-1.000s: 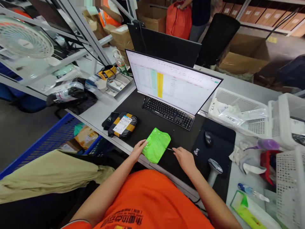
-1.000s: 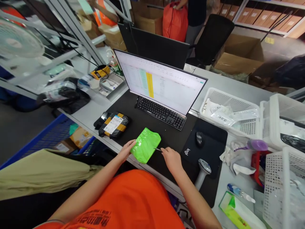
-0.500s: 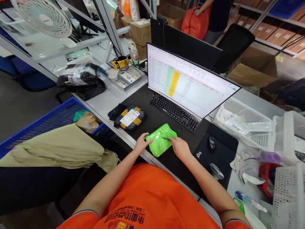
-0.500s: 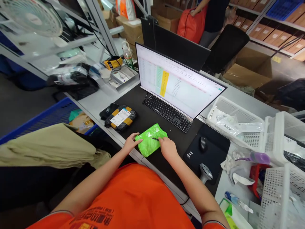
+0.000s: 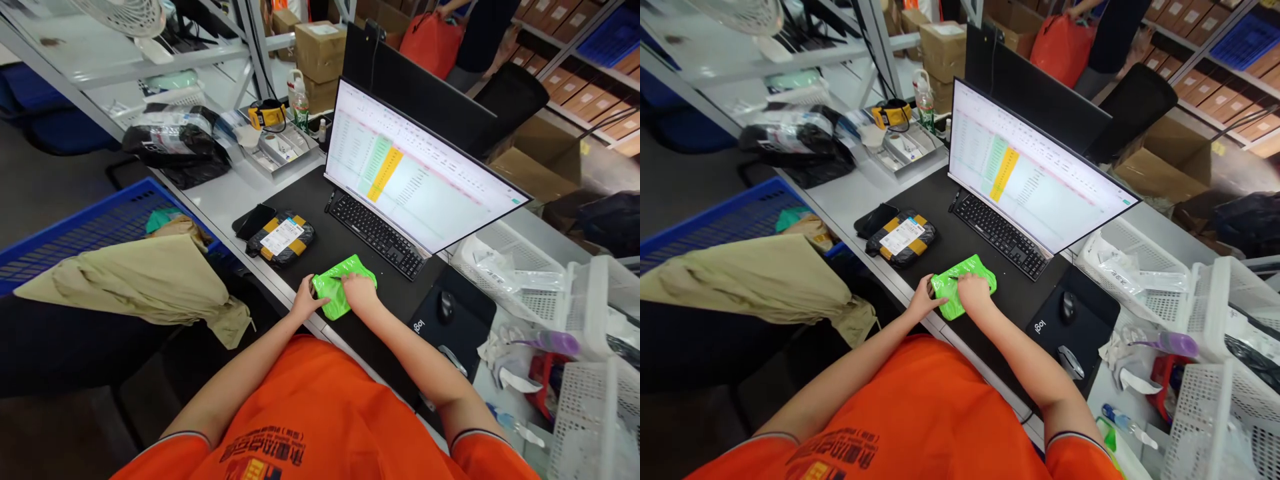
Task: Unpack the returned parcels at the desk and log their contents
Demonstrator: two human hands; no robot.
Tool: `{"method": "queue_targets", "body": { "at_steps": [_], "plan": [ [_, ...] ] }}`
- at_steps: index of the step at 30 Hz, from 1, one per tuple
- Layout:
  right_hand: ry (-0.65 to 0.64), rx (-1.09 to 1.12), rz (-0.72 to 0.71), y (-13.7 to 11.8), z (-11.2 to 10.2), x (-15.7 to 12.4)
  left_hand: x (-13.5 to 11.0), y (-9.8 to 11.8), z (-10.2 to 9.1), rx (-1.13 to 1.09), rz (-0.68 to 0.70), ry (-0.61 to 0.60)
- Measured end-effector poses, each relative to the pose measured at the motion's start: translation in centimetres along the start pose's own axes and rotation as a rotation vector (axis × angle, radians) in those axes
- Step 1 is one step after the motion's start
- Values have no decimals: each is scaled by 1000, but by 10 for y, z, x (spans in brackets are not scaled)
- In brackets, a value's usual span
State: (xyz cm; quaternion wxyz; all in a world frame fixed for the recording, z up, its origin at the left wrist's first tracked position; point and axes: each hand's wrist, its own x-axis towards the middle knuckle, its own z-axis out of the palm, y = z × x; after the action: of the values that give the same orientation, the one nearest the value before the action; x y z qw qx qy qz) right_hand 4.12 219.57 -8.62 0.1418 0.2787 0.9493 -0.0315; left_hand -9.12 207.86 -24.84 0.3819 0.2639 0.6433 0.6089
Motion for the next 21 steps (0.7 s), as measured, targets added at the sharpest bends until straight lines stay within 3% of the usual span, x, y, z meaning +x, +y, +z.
{"method": "queue_targets", "body": {
  "at_steps": [5,8,10,13,15,18,21],
  "plan": [
    [-15,-11,214,62,10,-55,-4,6,-7,116,38,-12],
    [-4,5,362,102,22,-93,-11,25,-10,405,182,28],
    [10,27,432,117,31,-111,-16,42,-5,626,325,-10],
    [44,73,489,124,47,-123,-21,63,18,840,509,-251],
    [78,111,492,121,58,-125,-22,68,40,947,545,-371],
    [141,170,460,112,73,-123,-21,64,63,1090,527,-391],
    [213,229,397,104,84,-110,-18,57,68,1143,568,-418]
  ]
}}
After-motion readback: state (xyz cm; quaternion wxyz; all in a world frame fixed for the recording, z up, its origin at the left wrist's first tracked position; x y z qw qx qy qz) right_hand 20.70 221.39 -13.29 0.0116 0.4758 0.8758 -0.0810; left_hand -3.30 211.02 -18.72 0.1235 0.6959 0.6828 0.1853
